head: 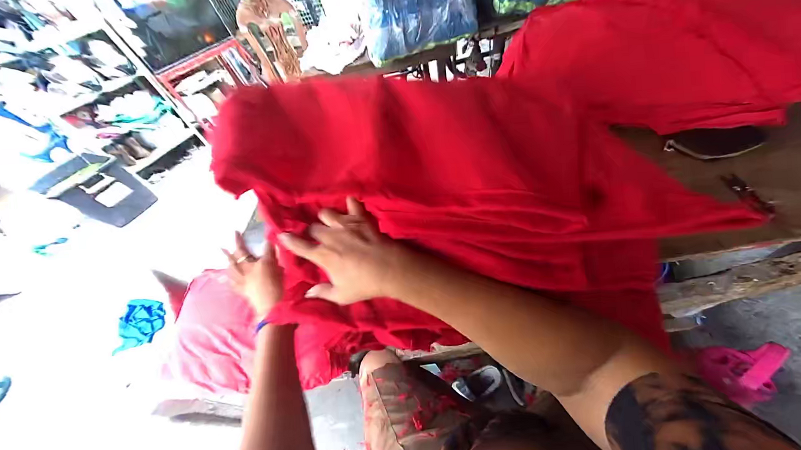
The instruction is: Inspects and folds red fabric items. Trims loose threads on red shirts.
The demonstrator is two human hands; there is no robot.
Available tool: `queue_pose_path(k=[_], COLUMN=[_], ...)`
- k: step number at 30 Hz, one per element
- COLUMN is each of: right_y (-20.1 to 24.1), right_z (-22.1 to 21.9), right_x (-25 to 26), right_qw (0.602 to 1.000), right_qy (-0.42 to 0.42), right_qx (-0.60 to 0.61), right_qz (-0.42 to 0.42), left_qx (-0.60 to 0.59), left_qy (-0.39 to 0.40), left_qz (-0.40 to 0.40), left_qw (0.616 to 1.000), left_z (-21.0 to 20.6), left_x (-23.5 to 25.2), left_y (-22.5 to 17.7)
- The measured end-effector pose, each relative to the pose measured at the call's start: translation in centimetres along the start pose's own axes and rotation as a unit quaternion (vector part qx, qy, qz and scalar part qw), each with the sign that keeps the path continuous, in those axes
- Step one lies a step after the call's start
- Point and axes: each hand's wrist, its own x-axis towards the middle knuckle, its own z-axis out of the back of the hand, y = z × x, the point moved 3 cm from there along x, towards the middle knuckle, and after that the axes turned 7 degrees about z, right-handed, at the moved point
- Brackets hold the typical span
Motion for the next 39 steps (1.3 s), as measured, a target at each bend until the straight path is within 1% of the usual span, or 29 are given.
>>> queue_pose_path(k=[1, 2, 3, 4, 5, 7, 9, 10, 11, 12, 14, 16, 18, 20, 22, 24, 26, 27, 28, 30, 32, 34, 36, 39], right_y=[-1.9, -3.2, -3.9, -4.1, -3.9, -3.0, -1.4, -0.2, 0.8, 1.3, 1.0, -1.5, -5.9, -10.9, -16.4, -22.0, -27.1, -29.1, -30.7, -33.0, -34.9, -36.8, -38.0, -39.1], right_z=[-2.7, -4.5, -5.1, -5.1, -5.2, -5.5, -4.5, -3.2, -1.4, 0.9, 6.3, 11.9, 16.3, 19.3, 20.0, 19.2, 17.2, 15.9, 14.3, 11.1, 7.4, 4.2, 1.5, -1.2], right_x=[0.2, 0.8, 1.4, 2.0, 2.4, 2.2, 0.5, -0.9, -2.7, -4.6, -8.5, -11.8, -13.0, -11.9, -9.6, -7.1, -5.1, -4.2, -3.4, -2.0, -1.8, -2.1, -2.6, -2.7], right_qw=[0.999, 0.997, 0.994, 0.992, 0.991, 0.991, 0.992, 0.993, 0.994, 0.996, 0.996, 0.997, 0.998, 0.993, 0.984, 0.973, 0.959, 0.955, 0.952, 0.951, 0.949, 0.950, 0.946, 0.937], right_qy=[0.027, 0.069, 0.088, 0.105, 0.116, 0.118, 0.118, 0.115, 0.105, 0.074, 0.001, -0.029, -0.027, 0.008, 0.048, 0.077, 0.091, 0.089, 0.092, 0.113, 0.133, 0.108, 0.088, 0.111], right_qx=[-0.024, -0.041, -0.054, -0.059, -0.060, -0.057, -0.021, 0.004, 0.029, 0.050, 0.088, 0.068, 0.001, -0.036, -0.035, -0.013, 0.009, 0.016, 0.016, 0.004, -0.017, -0.011, 0.017, 0.019], right_qz=[-0.011, -0.019, -0.028, -0.036, -0.039, -0.039, -0.028, -0.017, 0.000, 0.018, 0.032, 0.000, -0.049, -0.111, -0.167, -0.219, -0.267, -0.283, -0.291, -0.287, -0.286, -0.291, -0.313, -0.332], left_qx=[0.005, 0.001, -0.020, -0.045, -0.065, -0.112, -0.170, -0.186, -0.192, -0.192, -0.178, -0.143, -0.104, -0.084, -0.063, -0.014, 0.022, 0.004, -0.038, -0.126, -0.165, -0.178, -0.178, -0.177], left_qy=[-0.003, -0.015, -0.032, -0.051, -0.062, -0.047, 0.006, 0.038, 0.070, 0.099, 0.163, 0.213, 0.225, 0.230, 0.249, 0.272, 0.278, 0.267, 0.252, 0.205, 0.192, 0.181, 0.168, 0.147], left_qz=[0.025, 0.063, 0.093, 0.100, 0.080, -0.012, -0.113, -0.152, -0.178, -0.194, -0.212, -0.226, -0.235, -0.236, -0.244, -0.240, -0.187, -0.144, -0.102, -0.067, -0.067, -0.079, -0.097, -0.118], left_qw=[1.000, 0.998, 0.995, 0.993, 0.993, 0.992, 0.979, 0.970, 0.963, 0.957, 0.947, 0.940, 0.940, 0.940, 0.935, 0.932, 0.942, 0.953, 0.962, 0.968, 0.965, 0.964, 0.965, 0.966], left_z=[2.3, 4.6, 7.0, 9.0, 10.7, 12.1, 11.6, 10.8, 9.8, 8.6, 6.0, 3.7, 2.1, 1.1, 0.0, -2.1, -5.0, -6.4, -7.3, -7.1, -6.8, -6.8, -7.1, -7.5], left_x=[-0.6, -0.8, -1.1, -1.4, -1.8, -2.0, -1.8, -1.6, -1.3, -0.8, 0.8, 2.8, 4.5, 5.9, 6.7, 7.3, 6.7, 5.9, 5.2, 4.6, 4.3, 4.3, 4.3, 4.3], left_y=[2.5, 4.5, 5.2, 4.8, 3.5, -0.7, -5.8, -8.3, -10.5, -12.3, -14.9, -17.0, -19.1, -21.5, -23.4, -23.9, -22.0, -20.5, -19.0, -17.6, -17.0, -17.0, -17.0, -17.0])
